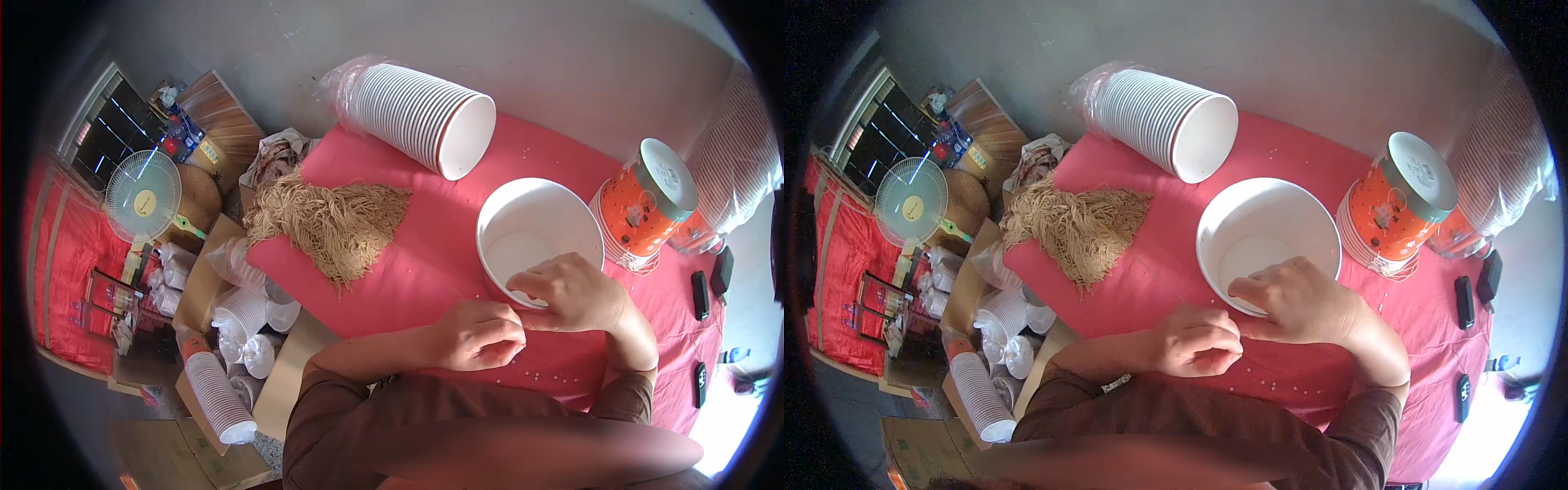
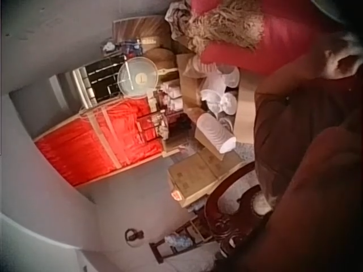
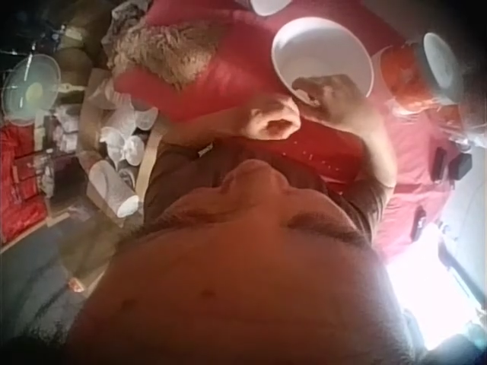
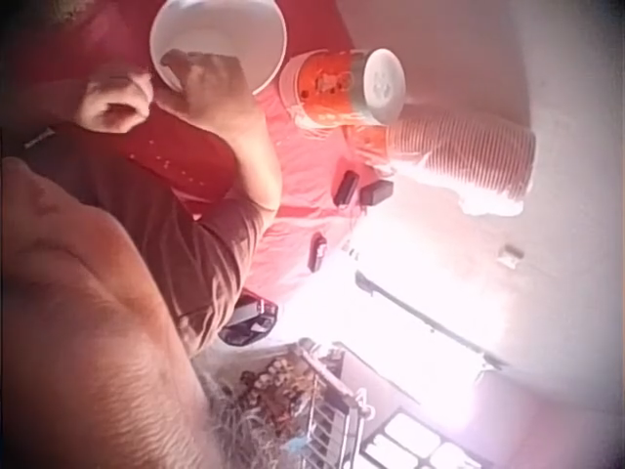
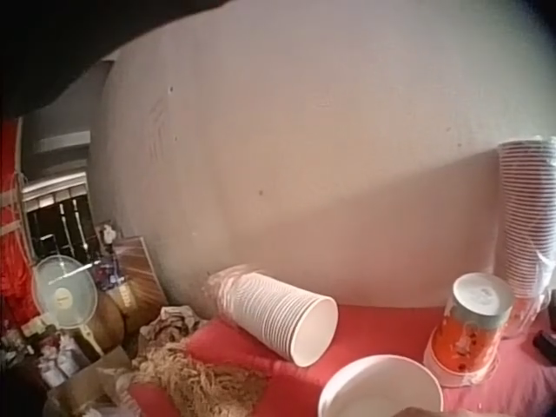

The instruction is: The person is threading and tying string handles onto paper buckets at a workbench.

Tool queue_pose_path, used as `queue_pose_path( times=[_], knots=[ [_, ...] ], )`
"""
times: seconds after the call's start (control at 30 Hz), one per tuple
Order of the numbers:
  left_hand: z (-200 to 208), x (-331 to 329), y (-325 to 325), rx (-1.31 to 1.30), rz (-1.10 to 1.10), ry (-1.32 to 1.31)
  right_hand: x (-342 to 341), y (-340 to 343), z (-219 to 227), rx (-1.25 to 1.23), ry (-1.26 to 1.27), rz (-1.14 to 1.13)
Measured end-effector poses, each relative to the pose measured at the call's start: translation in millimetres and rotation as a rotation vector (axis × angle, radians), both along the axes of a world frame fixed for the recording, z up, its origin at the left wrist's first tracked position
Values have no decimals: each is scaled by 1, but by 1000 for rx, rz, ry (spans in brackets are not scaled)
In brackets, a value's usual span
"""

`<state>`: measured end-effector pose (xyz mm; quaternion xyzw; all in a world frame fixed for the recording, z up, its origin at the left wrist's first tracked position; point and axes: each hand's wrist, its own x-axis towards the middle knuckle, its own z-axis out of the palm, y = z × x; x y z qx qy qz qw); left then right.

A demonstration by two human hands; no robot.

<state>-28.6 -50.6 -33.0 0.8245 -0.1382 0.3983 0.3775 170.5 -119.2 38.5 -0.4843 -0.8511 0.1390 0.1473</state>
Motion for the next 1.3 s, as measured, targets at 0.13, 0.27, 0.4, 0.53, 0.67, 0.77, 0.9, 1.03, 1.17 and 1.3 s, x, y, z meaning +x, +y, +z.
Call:
queue_pose_path(
  times=[0.13,0.27,0.4,0.53,0.67,0.77,0.9,1.03,1.17,1.3],
  knots=[
    [-8,-5,5,70,63,-2,1,-2,7,179,48,25],
    [-4,-12,12,-123,68,79,-4,-7,18,223,120,-1],
    [-13,-18,9,-450,21,198,-19,-11,14,366,198,106],
    [-24,-21,12,-715,-140,269,-28,-13,3,521,113,184],
    [-32,-24,13,-938,-295,296,-29,-11,0,565,77,213],
    [-28,-25,15,-963,-332,305,-28,-10,0,569,87,220],
    [-23,-25,17,-939,-352,296,-26,-10,-2,557,101,242],
    [-24,-24,16,-986,-378,308,-25,-8,-4,548,132,243],
    [-23,-24,15,-1021,-391,281,-26,-8,-3,566,144,237],
    [-22,-24,16,-1035,-385,280,-27,-8,-4,596,121,227]
  ],
)
